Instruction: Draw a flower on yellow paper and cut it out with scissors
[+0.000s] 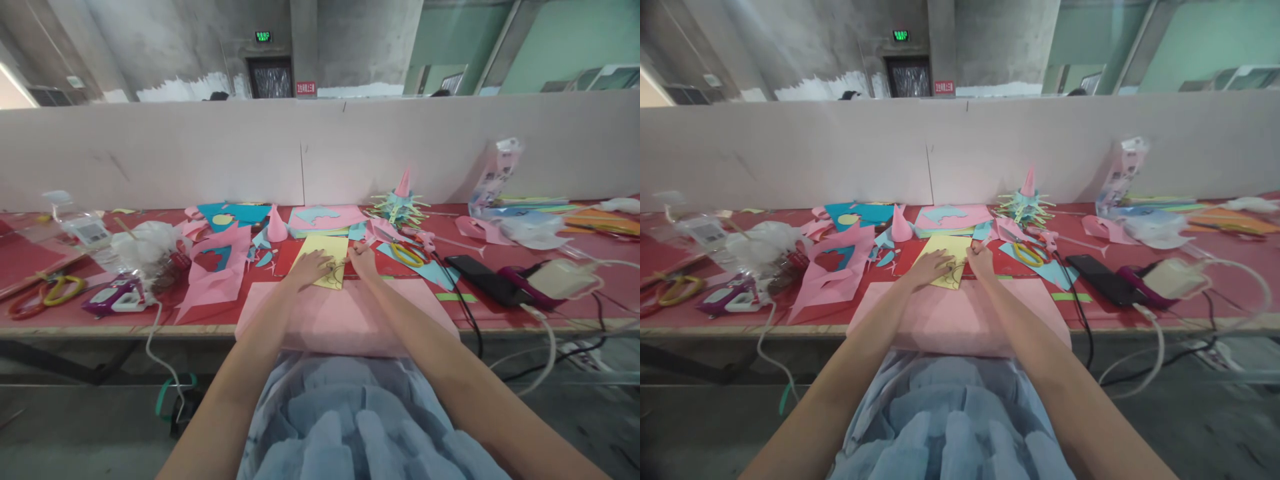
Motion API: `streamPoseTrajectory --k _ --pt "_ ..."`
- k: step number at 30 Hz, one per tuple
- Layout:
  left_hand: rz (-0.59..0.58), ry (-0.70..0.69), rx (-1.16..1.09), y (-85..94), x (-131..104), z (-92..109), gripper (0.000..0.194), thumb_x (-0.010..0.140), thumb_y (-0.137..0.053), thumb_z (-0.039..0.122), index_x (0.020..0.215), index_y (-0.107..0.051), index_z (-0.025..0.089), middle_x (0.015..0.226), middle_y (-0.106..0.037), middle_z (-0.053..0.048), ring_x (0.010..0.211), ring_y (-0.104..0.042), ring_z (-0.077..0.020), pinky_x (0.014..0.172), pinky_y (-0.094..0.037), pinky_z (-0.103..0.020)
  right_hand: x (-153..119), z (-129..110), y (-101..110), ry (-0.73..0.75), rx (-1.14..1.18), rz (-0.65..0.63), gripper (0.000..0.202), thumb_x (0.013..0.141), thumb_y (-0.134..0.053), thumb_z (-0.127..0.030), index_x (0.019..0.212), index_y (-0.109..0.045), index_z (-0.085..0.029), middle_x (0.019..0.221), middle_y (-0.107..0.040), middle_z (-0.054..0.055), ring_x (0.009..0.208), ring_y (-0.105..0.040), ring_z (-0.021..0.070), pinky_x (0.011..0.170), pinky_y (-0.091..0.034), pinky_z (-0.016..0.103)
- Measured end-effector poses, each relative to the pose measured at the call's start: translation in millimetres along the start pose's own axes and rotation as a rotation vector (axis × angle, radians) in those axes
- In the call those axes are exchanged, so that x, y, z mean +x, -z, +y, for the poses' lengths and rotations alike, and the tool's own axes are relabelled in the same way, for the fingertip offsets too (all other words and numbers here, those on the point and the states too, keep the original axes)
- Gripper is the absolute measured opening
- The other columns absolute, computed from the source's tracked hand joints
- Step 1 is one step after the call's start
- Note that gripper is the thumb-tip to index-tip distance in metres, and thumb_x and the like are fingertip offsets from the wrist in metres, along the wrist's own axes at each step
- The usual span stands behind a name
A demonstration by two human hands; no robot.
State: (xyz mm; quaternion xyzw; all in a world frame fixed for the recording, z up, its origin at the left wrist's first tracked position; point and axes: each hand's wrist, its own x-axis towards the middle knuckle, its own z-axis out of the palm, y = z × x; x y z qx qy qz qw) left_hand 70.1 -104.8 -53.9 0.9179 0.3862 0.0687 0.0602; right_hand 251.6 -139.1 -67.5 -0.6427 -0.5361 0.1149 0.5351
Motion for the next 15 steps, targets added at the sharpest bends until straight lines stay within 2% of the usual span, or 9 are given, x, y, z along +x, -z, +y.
streamPoseTrajectory --k 4,9,15 --pt "-0.010 0.003 -0.004 -0.5 0.4 -0.6 0.050 0.091 -0.026 0.051 0.136 -0.038 0.031 0.149 -0.025 -0.002 0.136 -0.023 -0.0206 0.109 -0.018 -0.041 -0.6 0.6 1.5 -0.007 0.038 0.005 0.021 0.073 -0.041 -0.027 0.055 -0.030 -0.023 0.046 -0.054 -0.003 0.061 -0.059 0.0165 0.053 -0.035 0.022" --pt "-0.025 0.021 -0.010 0.7 -0.2 1.0 0.051 0.091 -0.027 0.052 0.136 -0.037 0.031 0.150 -0.024 -0.001 0.136 -0.023 -0.0210 0.109 -0.018 -0.041 -1.7 -2.4 0.6 0.033 -0.053 -0.001 0.018 0.073 -0.041 -0.026 0.056 -0.035 -0.023 0.050 -0.058 -0.002 0.055 -0.054 0.0153 0.053 -0.034 0.023" --pt "-0.001 0.009 -0.023 0.3 -1.0 1.0 0.051 0.091 -0.026 0.052 0.136 -0.039 0.030 0.149 -0.026 -0.002 0.135 -0.024 -0.0197 0.109 -0.018 -0.039 -3.8 -6.6 2.4 -0.007 0.024 0.028 0.024 0.070 -0.042 -0.024 0.053 -0.025 -0.023 0.040 -0.045 -0.005 0.051 -0.051 0.0148 0.052 -0.032 0.023"
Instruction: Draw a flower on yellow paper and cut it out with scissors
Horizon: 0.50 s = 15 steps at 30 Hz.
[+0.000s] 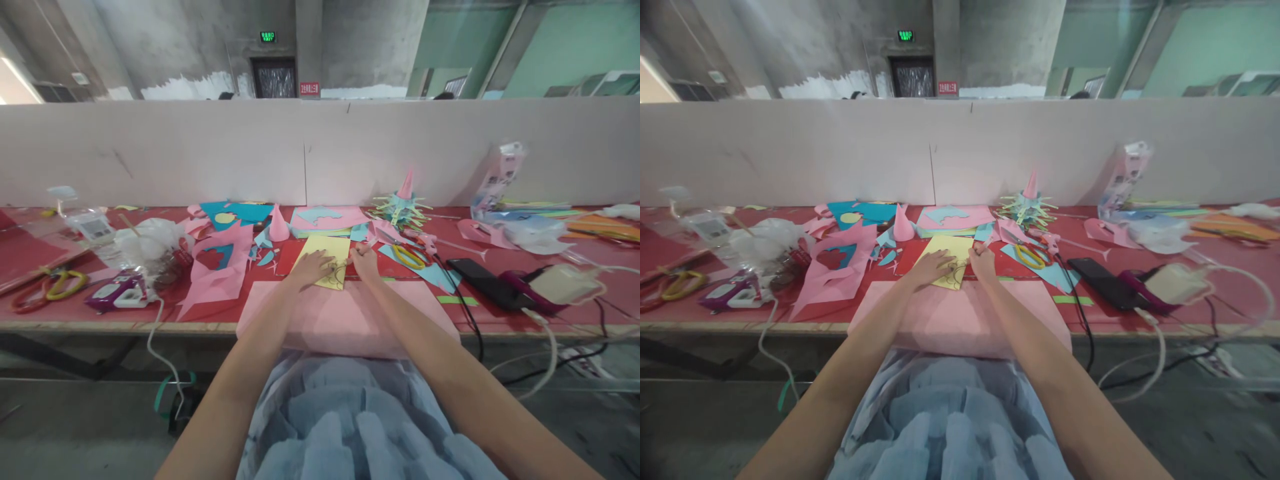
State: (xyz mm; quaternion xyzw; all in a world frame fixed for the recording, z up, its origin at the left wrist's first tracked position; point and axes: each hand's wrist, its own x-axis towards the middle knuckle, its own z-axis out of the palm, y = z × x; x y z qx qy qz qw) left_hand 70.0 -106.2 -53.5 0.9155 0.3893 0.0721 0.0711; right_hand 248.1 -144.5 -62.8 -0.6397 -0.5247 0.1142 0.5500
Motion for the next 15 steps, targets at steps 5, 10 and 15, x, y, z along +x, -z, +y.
streamPoseTrajectory --k 5,10,15 --pt "-0.019 0.012 0.000 3.4 -2.0 2.1 0.051 0.091 -0.027 0.052 0.136 -0.039 0.030 0.149 -0.026 -0.002 0.136 -0.023 -0.0196 0.109 -0.019 -0.040 2.7 4.5 0.2 -0.008 0.023 -0.004 0.020 0.070 -0.040 -0.025 0.054 -0.029 -0.023 0.048 -0.058 -0.002 0.056 -0.052 0.0154 0.056 -0.035 0.024" --pt "0.004 -0.002 0.003 3.1 -1.5 2.7 0.049 0.092 -0.028 0.051 0.134 -0.041 0.030 0.148 -0.029 -0.002 0.134 -0.026 -0.0193 0.108 -0.020 -0.039 4.8 8.0 -2.7 0.037 -0.084 -0.005 0.021 0.072 -0.041 -0.027 0.054 -0.031 -0.023 0.051 -0.060 -0.001 0.058 -0.051 0.0160 0.055 -0.033 0.024" --pt "-0.002 0.000 0.006 0.2 0.2 1.0 0.049 0.092 -0.028 0.050 0.135 -0.040 0.030 0.148 -0.027 -0.002 0.135 -0.025 -0.0212 0.109 -0.019 -0.041 1.6 3.0 -2.7 0.011 -0.051 -0.016 0.023 0.071 -0.042 -0.025 0.052 -0.029 -0.023 0.043 -0.050 -0.004 0.051 -0.051 0.0141 0.052 -0.031 0.023"
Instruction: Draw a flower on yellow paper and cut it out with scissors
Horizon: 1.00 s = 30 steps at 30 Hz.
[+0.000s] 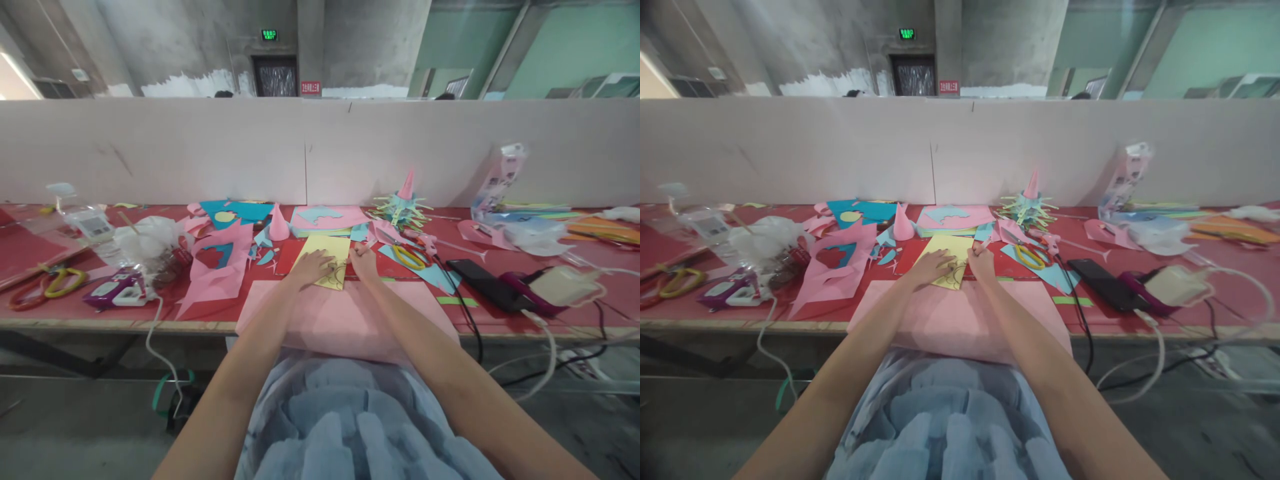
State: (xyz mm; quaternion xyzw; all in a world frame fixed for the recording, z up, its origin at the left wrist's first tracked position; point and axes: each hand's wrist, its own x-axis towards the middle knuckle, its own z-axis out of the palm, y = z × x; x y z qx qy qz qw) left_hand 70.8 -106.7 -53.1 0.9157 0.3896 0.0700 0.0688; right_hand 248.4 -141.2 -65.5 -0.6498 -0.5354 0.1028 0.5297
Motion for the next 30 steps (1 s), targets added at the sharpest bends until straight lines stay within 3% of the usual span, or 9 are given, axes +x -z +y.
streamPoseTrajectory --k 4,10,17,22,30 --pt "0.003 0.000 -0.008 -0.4 0 -1 0.049 0.092 -0.028 0.051 0.135 -0.040 0.030 0.148 -0.028 -0.002 0.135 -0.024 -0.0202 0.109 -0.019 -0.041 -1 -1 1 -0.015 0.084 0.010 0.025 0.069 -0.042 -0.023 0.052 -0.024 -0.023 0.039 -0.043 -0.006 0.050 -0.053 0.0140 0.050 -0.031 0.022" --pt "0.009 0.003 -0.018 2.5 -2 1 0.049 0.092 -0.030 0.049 0.134 -0.041 0.029 0.148 -0.029 -0.004 0.135 -0.025 -0.0197 0.108 -0.020 -0.041 1 5 0 0.008 0.088 0.021 0.022 0.071 -0.041 -0.024 0.054 -0.027 -0.023 0.045 -0.054 -0.003 0.055 -0.055 0.0149 0.056 -0.034 0.023" --pt "0.011 0.004 -0.024 0.0 0 0 0.047 0.092 -0.031 0.048 0.134 -0.041 0.031 0.148 -0.028 -0.003 0.135 -0.025 -0.0193 0.109 -0.019 -0.041 1 6 -2 0.012 0.004 0.008 0.021 0.071 -0.041 -0.025 0.054 -0.029 -0.023 0.041 -0.049 -0.005 0.051 -0.053 0.0145 0.052 -0.032 0.023" --pt "0.012 -0.004 -0.022 0.7 -1 0 0.047 0.092 -0.031 0.047 0.134 -0.042 0.029 0.147 -0.030 -0.004 0.135 -0.026 -0.0196 0.108 -0.020 -0.041 -2 0 1 -0.018 0.097 0.002 0.024 0.069 -0.043 -0.024 0.053 -0.025 -0.023 0.038 -0.042 -0.006 0.050 -0.055 0.0150 0.050 -0.032 0.022" --pt "-0.001 0.004 -0.022 3.6 -3 1 0.049 0.092 -0.029 0.050 0.135 -0.041 0.029 0.148 -0.028 -0.004 0.135 -0.025 -0.0205 0.108 -0.020 -0.041 0 0 3 -0.029 0.116 0.030 0.019 0.070 -0.041 -0.023 0.055 -0.029 -0.023 0.044 -0.057 -0.004 0.056 -0.058 0.0158 0.054 -0.036 0.022"
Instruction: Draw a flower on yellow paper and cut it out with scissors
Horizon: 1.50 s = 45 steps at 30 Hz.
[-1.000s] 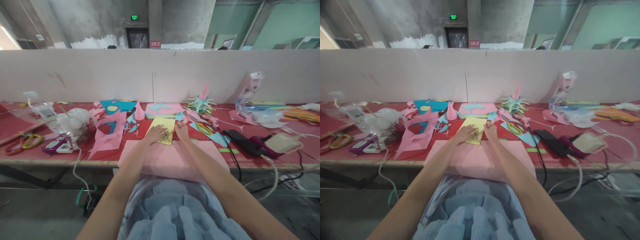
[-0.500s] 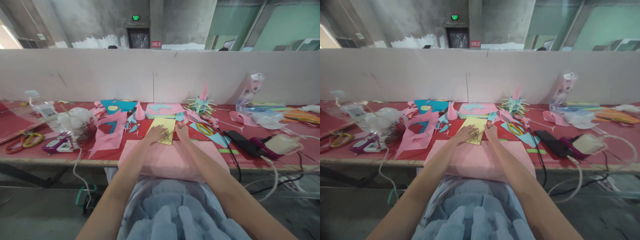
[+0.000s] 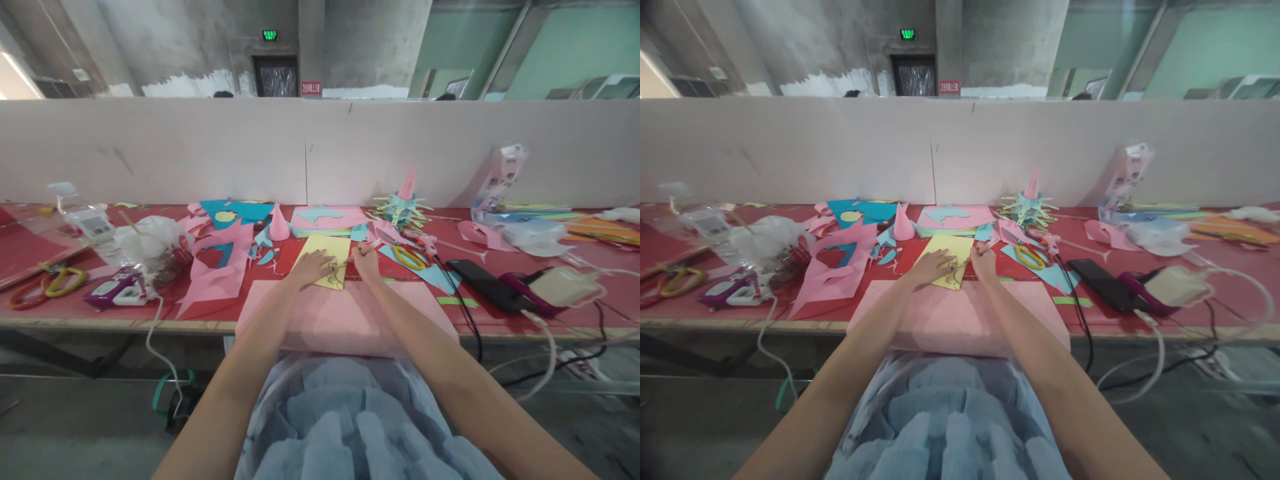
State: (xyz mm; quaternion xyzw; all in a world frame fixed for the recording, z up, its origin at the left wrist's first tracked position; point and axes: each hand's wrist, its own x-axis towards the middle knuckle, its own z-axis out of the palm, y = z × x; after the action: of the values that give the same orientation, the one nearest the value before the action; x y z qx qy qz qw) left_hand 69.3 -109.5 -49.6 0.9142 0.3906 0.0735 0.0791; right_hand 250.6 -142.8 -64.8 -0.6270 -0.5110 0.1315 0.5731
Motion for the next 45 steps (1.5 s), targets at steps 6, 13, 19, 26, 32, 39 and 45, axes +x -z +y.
streamPoseTrajectory --k 6,13,19,26,32,39,45 --pt "0.009 -0.001 0.014 -3.9 2 -3 0.049 0.092 -0.029 0.051 0.135 -0.040 0.031 0.148 -0.027 -0.002 0.135 -0.025 -0.0200 0.108 -0.019 -0.042 1 4 -3 0.030 -0.087 -0.033 0.022 0.070 -0.042 -0.024 0.053 -0.029 -0.023 0.042 -0.054 -0.004 0.054 -0.057 0.0160 0.053 -0.034 0.023" --pt "0.001 0.005 0.016 -2.5 2 0 0.049 0.092 -0.028 0.050 0.135 -0.040 0.031 0.149 -0.027 -0.001 0.136 -0.024 -0.0192 0.109 -0.019 -0.041 0 0 0 0.006 -0.042 -0.032 0.021 0.070 -0.042 -0.024 0.053 -0.028 -0.024 0.044 -0.057 -0.003 0.056 -0.056 0.0160 0.056 -0.036 0.023" --pt "0.003 0.008 0.009 -1.8 1 0 0.048 0.092 -0.029 0.049 0.134 -0.041 0.030 0.148 -0.028 -0.002 0.135 -0.024 -0.0189 0.109 -0.019 -0.041 0 2 -1 0.014 -0.060 -0.036 0.022 0.071 -0.042 -0.025 0.054 -0.028 -0.024 0.042 -0.056 -0.003 0.055 -0.055 0.0164 0.054 -0.035 0.024" --pt "-0.007 0.014 -0.024 2.4 -2 2 0.048 0.091 -0.031 0.049 0.135 -0.040 0.030 0.148 -0.028 -0.003 0.135 -0.024 -0.0197 0.109 -0.019 -0.041 0 0 2 -0.072 0.056 -0.022 0.021 0.070 -0.042 -0.024 0.055 -0.029 -0.024 0.044 -0.059 -0.003 0.056 -0.058 0.0166 0.053 -0.037 0.023" --pt "-0.003 0.005 -0.018 3.4 -2 2 0.048 0.091 -0.032 0.049 0.134 -0.041 0.030 0.148 -0.029 -0.002 0.135 -0.025 -0.0207 0.109 -0.020 -0.040 -2 -5 4 -0.085 0.037 -0.047 0.023 0.070 -0.042 -0.023 0.054 -0.026 -0.023 0.040 -0.057 -0.003 0.056 -0.059 0.0172 0.054 -0.037 0.023" --pt "0.009 0.005 -0.015 2.6 -2 3 0.048 0.091 -0.032 0.049 0.133 -0.042 0.029 0.147 -0.030 -0.003 0.134 -0.026 -0.0196 0.108 -0.021 -0.039 0 -4 2 -0.039 -0.020 -0.030 0.022 0.070 -0.042 -0.022 0.055 -0.027 -0.024 0.045 -0.060 -0.002 0.054 -0.054 0.0162 0.053 -0.036 0.023" --pt "0.024 -0.005 -0.010 0.0 -1 1 0.047 0.091 -0.033 0.048 0.133 -0.043 0.030 0.147 -0.031 -0.003 0.134 -0.027 -0.0195 0.108 -0.020 -0.040 3 4 0 0.010 -0.045 -0.032 0.022 0.072 -0.043 -0.026 0.054 -0.030 -0.024 0.049 -0.060 -0.002 0.056 -0.057 0.0161 0.054 -0.037 0.023"
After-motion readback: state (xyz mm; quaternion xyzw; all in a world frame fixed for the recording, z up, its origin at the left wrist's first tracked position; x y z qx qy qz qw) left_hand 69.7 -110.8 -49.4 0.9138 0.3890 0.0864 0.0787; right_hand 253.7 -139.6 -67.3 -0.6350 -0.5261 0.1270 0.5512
